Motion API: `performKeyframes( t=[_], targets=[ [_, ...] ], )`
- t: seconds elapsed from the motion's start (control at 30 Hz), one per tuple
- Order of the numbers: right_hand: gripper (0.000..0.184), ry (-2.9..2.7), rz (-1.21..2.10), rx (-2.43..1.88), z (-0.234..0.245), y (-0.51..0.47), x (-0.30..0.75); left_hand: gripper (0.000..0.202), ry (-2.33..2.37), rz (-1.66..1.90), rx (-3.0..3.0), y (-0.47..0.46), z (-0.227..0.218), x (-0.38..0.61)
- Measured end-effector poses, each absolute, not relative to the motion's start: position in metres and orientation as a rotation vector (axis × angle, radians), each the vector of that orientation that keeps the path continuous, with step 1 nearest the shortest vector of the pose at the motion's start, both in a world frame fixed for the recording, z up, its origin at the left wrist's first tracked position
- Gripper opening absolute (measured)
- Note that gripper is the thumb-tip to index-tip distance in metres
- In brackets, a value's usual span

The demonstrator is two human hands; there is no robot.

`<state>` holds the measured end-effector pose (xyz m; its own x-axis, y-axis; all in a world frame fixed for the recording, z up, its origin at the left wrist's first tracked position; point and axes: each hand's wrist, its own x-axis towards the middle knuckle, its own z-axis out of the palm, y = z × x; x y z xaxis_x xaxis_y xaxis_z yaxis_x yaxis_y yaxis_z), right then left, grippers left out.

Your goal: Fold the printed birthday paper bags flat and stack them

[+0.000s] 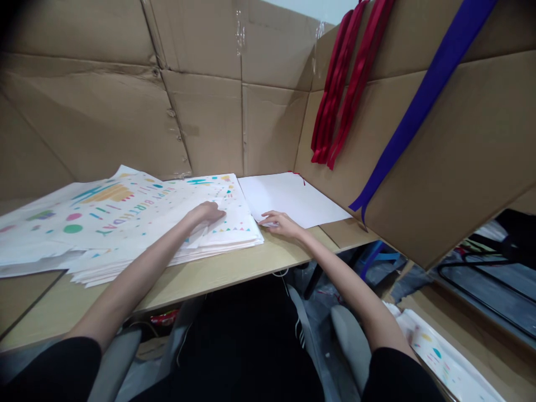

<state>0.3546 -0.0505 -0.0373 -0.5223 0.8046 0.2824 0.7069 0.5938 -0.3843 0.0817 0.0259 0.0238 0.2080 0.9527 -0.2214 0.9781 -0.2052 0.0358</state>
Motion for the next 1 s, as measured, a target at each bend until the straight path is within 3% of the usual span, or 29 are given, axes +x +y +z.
performKeyframes(
  t=[0.27, 0.53, 0.8, 1.0],
  targets=[
    [0.025, -2.325, 0.385, -1.22, -0.035, -0.05, 0.356, 0.052, 1.839, -0.215, 2.294, 0.03, 0.022, 0.08],
    [0.046, -2.316, 0.517, -1.18, -0.034, -0.052, 0.356, 0.046, 1.85, -0.268, 2.254, 0.029, 0.03, 0.076],
    [0.027, -2.233, 0.575, -1.187, -0.03, -0.049, 0.355, 0.05, 1.855, -0.246, 2.259, 0.031, 0.026, 0.075],
    [0.035, -2.203, 0.629, -1.154, -0.041, -0.044, 0.363, 0.046, 1.82, -0.265, 2.297, 0.036, 0.022, 0.072]
  ],
)
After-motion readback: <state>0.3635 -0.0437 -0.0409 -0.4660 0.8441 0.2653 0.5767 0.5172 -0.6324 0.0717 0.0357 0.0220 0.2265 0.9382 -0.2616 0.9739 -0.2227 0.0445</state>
